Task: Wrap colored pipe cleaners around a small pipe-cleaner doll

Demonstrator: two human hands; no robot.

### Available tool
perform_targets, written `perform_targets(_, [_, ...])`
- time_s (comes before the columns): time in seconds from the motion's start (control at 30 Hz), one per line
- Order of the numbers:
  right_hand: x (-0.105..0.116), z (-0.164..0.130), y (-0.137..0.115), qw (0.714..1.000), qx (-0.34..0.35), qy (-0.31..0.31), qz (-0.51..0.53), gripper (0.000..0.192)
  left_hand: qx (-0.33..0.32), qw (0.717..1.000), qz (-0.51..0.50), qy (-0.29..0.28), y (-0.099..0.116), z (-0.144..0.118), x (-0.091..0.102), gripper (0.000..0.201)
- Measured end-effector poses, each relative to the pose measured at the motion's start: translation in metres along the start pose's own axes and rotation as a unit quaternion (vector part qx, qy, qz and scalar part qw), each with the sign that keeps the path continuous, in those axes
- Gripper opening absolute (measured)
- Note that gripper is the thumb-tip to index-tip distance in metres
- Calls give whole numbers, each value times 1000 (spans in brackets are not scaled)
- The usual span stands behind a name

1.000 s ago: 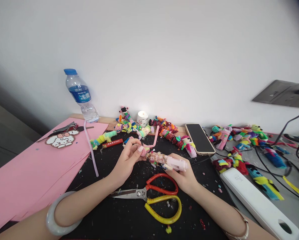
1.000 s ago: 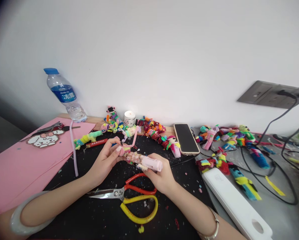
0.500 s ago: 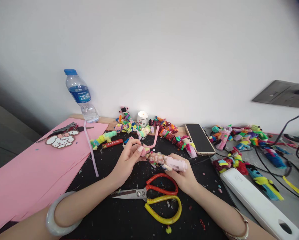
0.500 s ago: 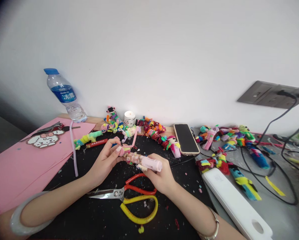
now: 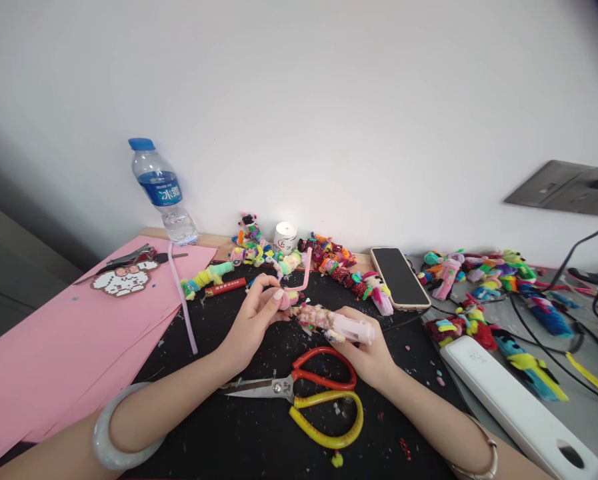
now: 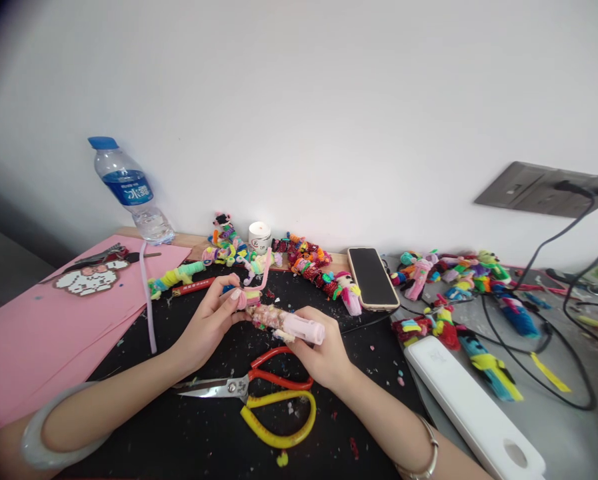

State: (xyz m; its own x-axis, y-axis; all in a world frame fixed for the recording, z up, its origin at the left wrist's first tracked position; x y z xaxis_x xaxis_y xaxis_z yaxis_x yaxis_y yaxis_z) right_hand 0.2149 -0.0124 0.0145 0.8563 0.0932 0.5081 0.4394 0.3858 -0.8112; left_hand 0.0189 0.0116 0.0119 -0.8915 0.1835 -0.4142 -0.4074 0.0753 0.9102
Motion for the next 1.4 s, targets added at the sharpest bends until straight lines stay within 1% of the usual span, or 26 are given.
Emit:
perform_targets(0.23, [0,-1,0,998,22,3,-64,9,1,999,-38,29,-2,2,3,18])
perform_targets(0.43, [0,-1,-5,990,67,-9,-122,6,-13,998,-40,44,-3,4,5,16])
perform_targets(0.73, [0,-1,-6,988,79,-10,-132,8,-15,998,-34,44,-1,4,5,16])
perform_targets(0.9, [0,-1,-6,989,81,-7,-128,8,-11,998,-56,33,-2,4,4,16])
perform_targets(1.1, [0,-1,-3,990,64,5,-123,7,-2,997,-71,25,-3,4,4,15])
perform_targets(1.4, [0,-2,-1,994,42,6,-102,7,2,997,-74,18,-4,3,3,16])
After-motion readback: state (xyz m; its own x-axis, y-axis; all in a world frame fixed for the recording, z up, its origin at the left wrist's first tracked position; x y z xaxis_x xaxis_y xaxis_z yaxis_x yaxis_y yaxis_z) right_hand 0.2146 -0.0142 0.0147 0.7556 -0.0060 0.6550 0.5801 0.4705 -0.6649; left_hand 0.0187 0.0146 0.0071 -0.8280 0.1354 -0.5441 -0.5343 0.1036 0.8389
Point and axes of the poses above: each hand's wrist, its own z-axis towards the middle knuckle, its own x-axis out of the back of the hand, y = z × x, the point moved 2 cm from there along z, towards the middle knuckle, and after that the axes turned 2 degrees about -z, right-handed, at the moved point
